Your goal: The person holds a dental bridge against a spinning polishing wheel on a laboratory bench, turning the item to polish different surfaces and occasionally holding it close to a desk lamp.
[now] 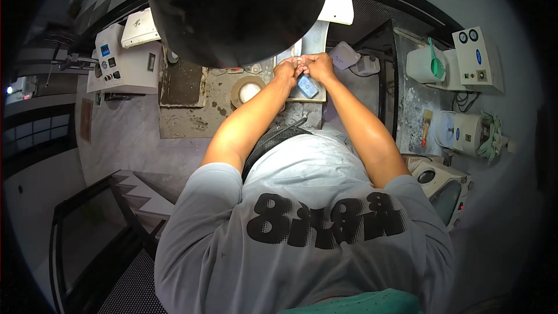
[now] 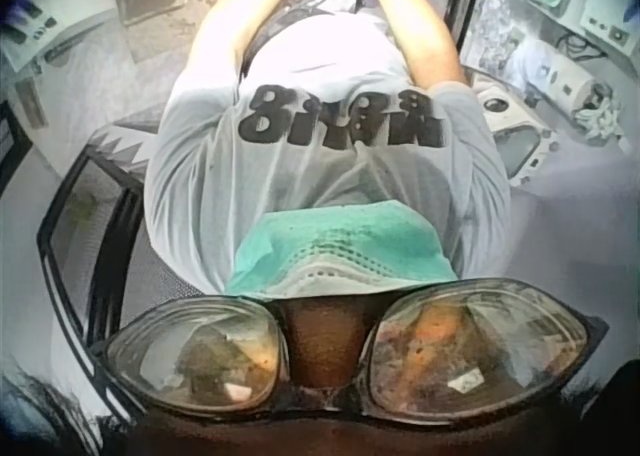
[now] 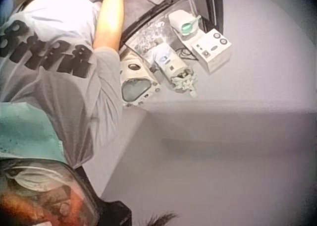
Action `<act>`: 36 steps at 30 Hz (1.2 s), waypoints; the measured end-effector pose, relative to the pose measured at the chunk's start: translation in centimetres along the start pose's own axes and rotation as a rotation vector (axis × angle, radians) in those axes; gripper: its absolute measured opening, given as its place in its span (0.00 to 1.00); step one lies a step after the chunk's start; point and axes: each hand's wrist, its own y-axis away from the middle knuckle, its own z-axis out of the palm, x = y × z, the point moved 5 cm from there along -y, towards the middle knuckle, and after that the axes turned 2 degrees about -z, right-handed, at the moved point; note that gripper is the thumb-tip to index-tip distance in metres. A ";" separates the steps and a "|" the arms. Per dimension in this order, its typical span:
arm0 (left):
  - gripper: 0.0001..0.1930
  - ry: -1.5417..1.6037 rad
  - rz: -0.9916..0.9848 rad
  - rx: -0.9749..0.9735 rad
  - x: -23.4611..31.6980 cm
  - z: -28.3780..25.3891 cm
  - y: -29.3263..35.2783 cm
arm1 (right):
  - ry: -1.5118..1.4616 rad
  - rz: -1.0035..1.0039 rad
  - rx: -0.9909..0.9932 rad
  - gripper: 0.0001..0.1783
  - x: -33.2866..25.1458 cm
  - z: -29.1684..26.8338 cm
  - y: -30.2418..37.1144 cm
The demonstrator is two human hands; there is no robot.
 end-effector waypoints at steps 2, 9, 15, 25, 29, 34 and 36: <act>0.10 -0.010 0.010 -0.004 0.2 0.0 -0.1 | -0.003 -0.001 -0.004 0.09 0.0 0.1 0.0; 0.07 0.026 -0.063 0.145 1.0 -0.7 -0.9 | -0.100 0.126 -0.030 0.06 -0.2 1.0 -1.0; 0.07 -0.050 -0.120 0.208 1.2 -0.2 -0.9 | -0.147 0.175 -0.040 0.05 0.2 0.6 -1.3; 0.10 -0.018 -0.033 -0.077 0.5 0.0 -0.2 | -0.079 0.017 -0.033 0.10 0.0 -0.2 -0.1; 0.09 0.023 0.004 -0.056 0.9 -0.3 0.3 | -0.005 -0.036 -0.035 0.11 -1.1 -0.1 0.6; 0.09 -0.048 -0.009 0.012 1.1 -0.1 0.8 | -0.107 0.018 -0.048 0.10 -0.5 0.2 0.2; 0.09 -0.048 -0.020 0.029 1.3 -0.1 0.7 | -0.150 0.040 -0.057 0.10 0.0 0.3 -0.4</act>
